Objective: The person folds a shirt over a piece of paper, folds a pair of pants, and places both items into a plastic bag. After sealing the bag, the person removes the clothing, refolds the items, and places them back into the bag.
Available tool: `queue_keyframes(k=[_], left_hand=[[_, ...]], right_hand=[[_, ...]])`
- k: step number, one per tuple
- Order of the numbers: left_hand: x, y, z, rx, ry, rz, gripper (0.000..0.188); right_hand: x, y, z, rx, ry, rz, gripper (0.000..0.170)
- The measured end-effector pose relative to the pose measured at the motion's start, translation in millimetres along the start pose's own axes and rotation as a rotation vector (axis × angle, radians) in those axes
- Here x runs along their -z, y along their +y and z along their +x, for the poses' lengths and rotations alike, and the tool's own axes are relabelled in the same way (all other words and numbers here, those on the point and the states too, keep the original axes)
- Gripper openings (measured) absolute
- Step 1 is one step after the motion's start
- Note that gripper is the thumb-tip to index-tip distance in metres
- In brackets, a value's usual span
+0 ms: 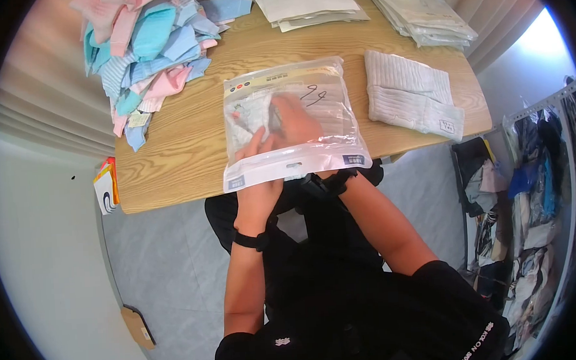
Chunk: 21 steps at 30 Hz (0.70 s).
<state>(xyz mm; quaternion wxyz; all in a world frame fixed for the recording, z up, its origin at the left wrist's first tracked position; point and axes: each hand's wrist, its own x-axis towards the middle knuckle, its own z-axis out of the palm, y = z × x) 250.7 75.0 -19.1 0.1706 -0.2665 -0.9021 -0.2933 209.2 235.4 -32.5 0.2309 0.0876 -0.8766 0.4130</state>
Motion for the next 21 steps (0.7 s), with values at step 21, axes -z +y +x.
queue_keyframes(k=[21], left_hand=[[-20.9, -13.3, 5.2, 0.189, 0.243, -0.109, 0.058]], right_hand=[[-7.3, -4.6, -7.5, 0.175, -0.028, -0.336, 0.042]])
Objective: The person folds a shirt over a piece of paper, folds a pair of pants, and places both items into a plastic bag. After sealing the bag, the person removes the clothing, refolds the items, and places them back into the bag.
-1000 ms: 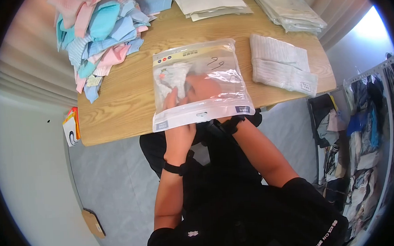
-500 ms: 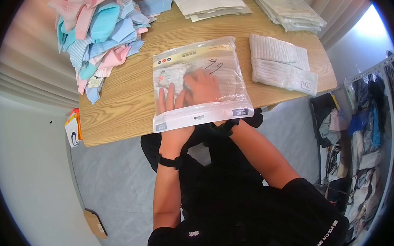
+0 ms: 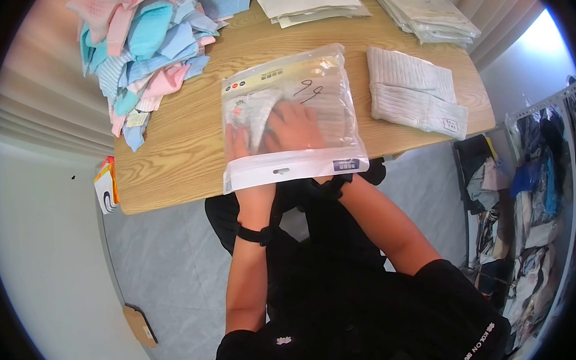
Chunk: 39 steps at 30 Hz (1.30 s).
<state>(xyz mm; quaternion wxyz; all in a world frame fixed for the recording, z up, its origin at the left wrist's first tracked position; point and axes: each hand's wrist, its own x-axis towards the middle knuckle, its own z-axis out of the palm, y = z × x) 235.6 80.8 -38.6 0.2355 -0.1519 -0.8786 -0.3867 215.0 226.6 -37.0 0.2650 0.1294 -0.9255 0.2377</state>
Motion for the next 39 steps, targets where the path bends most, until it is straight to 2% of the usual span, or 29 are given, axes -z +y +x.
queue_keyframes(k=[4, 7, 10, 11, 13, 16, 19, 23, 26, 29, 32, 37, 39], left_hand=[[0.4, 6.8, 6.1, 0.075, 0.070, -0.224, 0.051], [-2.2, 15.8, -0.8, 0.244, 0.221, -0.561, 0.049], [5.4, 15.6, 2.8, -0.022, 0.117, -0.287, 0.050], [8.5, 18.2, 6.3, -0.098, 0.071, -0.141, 0.057], [2.1, 13.9, 4.8, -0.076, 0.061, -0.131, 0.059], [-8.1, 7.0, 1.8, -0.052, 0.018, 0.027, 0.062], [-4.5, 10.2, -0.9, -0.045, -0.060, 0.209, 0.063], [-0.5, 8.6, 9.0, -0.019, -0.196, 0.448, 0.065], [-10.7, -12.8, 8.6, -0.089, -0.286, 0.584, 0.066], [-12.6, 10.4, 18.9, 0.171, -0.255, 0.548, 0.067], [-13.4, 18.6, 25.9, 0.257, -0.232, 0.509, 0.064], [-14.6, -6.4, 17.9, -0.053, -0.085, 0.193, 0.062], [-9.3, -5.6, 14.6, -0.144, -0.094, 0.084, 0.063]], right_hand=[[1.4, 1.7, 0.8, -0.036, -0.015, 0.090, 0.054], [12.2, -2.0, 4.7, -0.177, -0.143, 0.187, 0.068], [4.2, -2.2, -0.7, -0.122, -0.064, 0.059, 0.075], [-5.7, 1.7, -1.6, -0.095, -0.010, 0.028, 0.076], [-20.5, 8.1, 2.6, -0.045, 0.097, -0.037, 0.078], [-9.1, 11.1, 10.3, -0.288, -0.205, 0.194, 0.064], [6.7, 1.5, 19.1, -0.363, -0.308, 0.102, 0.050], [-2.6, 1.3, 12.4, -0.247, -0.165, 0.033, 0.038], [-6.4, 6.4, 5.5, -0.179, -0.099, 0.007, 0.034], [-10.9, 4.7, 2.1, -0.161, 0.008, -0.055, 0.037], [-6.6, -2.1, 5.4, -0.194, 0.001, -0.092, 0.043], [-2.9, -5.4, 11.7, -0.220, -0.096, -0.136, 0.049], [-9.1, 1.7, 7.4, -0.173, -0.018, -0.093, 0.053]])
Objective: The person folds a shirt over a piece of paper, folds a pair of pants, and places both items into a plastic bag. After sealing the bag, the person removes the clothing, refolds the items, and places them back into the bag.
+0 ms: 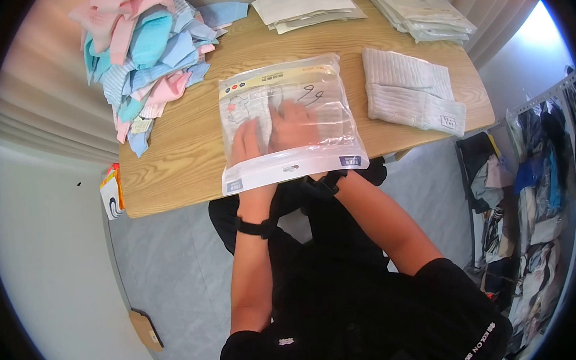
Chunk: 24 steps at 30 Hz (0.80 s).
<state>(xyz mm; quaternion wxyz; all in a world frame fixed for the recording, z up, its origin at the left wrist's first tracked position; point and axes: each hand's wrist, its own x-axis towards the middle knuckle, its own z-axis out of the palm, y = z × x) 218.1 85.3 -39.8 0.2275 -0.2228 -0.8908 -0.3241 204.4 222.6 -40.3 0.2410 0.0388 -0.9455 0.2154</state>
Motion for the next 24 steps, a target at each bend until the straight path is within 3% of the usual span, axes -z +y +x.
queue_keyframes(k=[2, 5, 7, 9, 11, 14, 17, 20, 24], left_hand=[[13.1, 11.2, -4.4, -0.021, -0.049, -0.038, 0.063], [11.7, 7.8, -16.1, -0.016, -0.135, 0.129, 0.062], [15.6, 8.4, -16.8, -0.035, -0.121, 0.196, 0.060], [15.4, 8.2, -17.5, -0.051, -0.102, 0.262, 0.059], [11.4, 6.5, -16.8, -0.072, -0.084, 0.327, 0.058], [9.9, 8.1, -8.0, -0.187, -0.126, 0.246, 0.057], [0.0, -2.9, -12.1, -0.126, -0.077, 0.215, 0.058], [4.0, 8.0, -12.2, -0.031, 0.003, 0.139, 0.059], [6.4, 4.0, -17.0, -0.109, -0.039, 0.262, 0.058]], right_hand=[[-8.2, 7.5, -4.8, 0.029, 0.040, 0.019, 0.056], [1.2, 6.7, -12.1, 0.039, 0.029, 0.009, 0.061], [48.4, -5.8, -30.5, 0.053, -0.022, 0.004, 0.064], [40.2, 3.6, -45.7, 0.045, -0.004, -0.041, 0.067], [45.8, 9.4, -62.3, 0.047, 0.104, -0.024, 0.068], [61.4, 15.8, -62.0, 0.012, 0.033, -0.036, 0.056], [47.8, 29.4, -65.3, 0.042, 0.076, -0.033, 0.057], [28.3, 43.2, -74.5, -0.028, 0.132, 0.141, 0.065], [32.0, 39.5, -65.5, 0.006, 0.110, 0.072, 0.065]])
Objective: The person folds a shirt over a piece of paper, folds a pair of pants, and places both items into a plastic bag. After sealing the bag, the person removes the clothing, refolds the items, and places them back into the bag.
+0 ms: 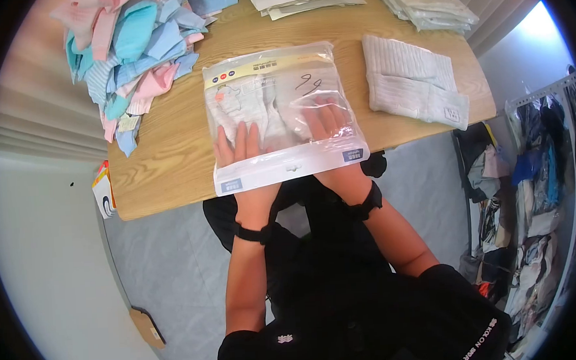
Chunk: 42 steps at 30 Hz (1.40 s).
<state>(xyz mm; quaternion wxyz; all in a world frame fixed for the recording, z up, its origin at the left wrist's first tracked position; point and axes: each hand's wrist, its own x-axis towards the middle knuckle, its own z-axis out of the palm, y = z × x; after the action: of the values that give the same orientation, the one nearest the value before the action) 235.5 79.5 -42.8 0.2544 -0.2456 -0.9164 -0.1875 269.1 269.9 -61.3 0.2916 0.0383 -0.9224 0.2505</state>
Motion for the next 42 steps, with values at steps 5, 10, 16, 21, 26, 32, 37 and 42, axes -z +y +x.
queue_keyframes(k=[5, 10, 16, 21, 26, 32, 37, 42], left_hand=[[32.3, 7.2, 18.6, -0.099, -0.157, 0.078, 0.047], [46.9, 29.7, 63.8, 0.280, -0.558, 0.104, 0.031], [-1.4, -2.4, 63.6, 0.062, -0.273, 0.149, 0.024], [-35.5, -33.5, 48.8, -0.062, -0.122, -0.106, 0.046], [-13.6, -19.3, 55.0, 0.042, -0.302, 0.034, 0.071], [-32.7, -29.6, 44.1, -0.107, -0.238, 0.168, 0.068], [-9.8, -9.1, 39.1, -0.094, -0.296, 0.179, 0.067], [14.5, 4.2, 24.1, -0.082, -0.373, -0.090, 0.076]], right_hand=[[11.5, -18.7, -6.3, 0.053, -0.116, -0.163, 0.060], [19.1, -23.9, -6.9, 0.066, -0.110, -0.044, 0.057], [15.0, -25.9, -11.8, 0.037, -0.119, 0.002, 0.056], [7.3, -23.9, -14.5, 0.000, -0.120, -0.052, 0.046], [-3.9, -25.6, -16.0, 0.028, -0.044, -0.088, 0.046], [-7.9, -30.3, -10.4, -0.005, -0.003, -0.093, 0.047], [20.7, -39.0, -15.7, 0.056, -0.085, 0.030, 0.040], [60.1, -49.8, -75.0, 0.597, -0.066, 0.322, 0.036]])
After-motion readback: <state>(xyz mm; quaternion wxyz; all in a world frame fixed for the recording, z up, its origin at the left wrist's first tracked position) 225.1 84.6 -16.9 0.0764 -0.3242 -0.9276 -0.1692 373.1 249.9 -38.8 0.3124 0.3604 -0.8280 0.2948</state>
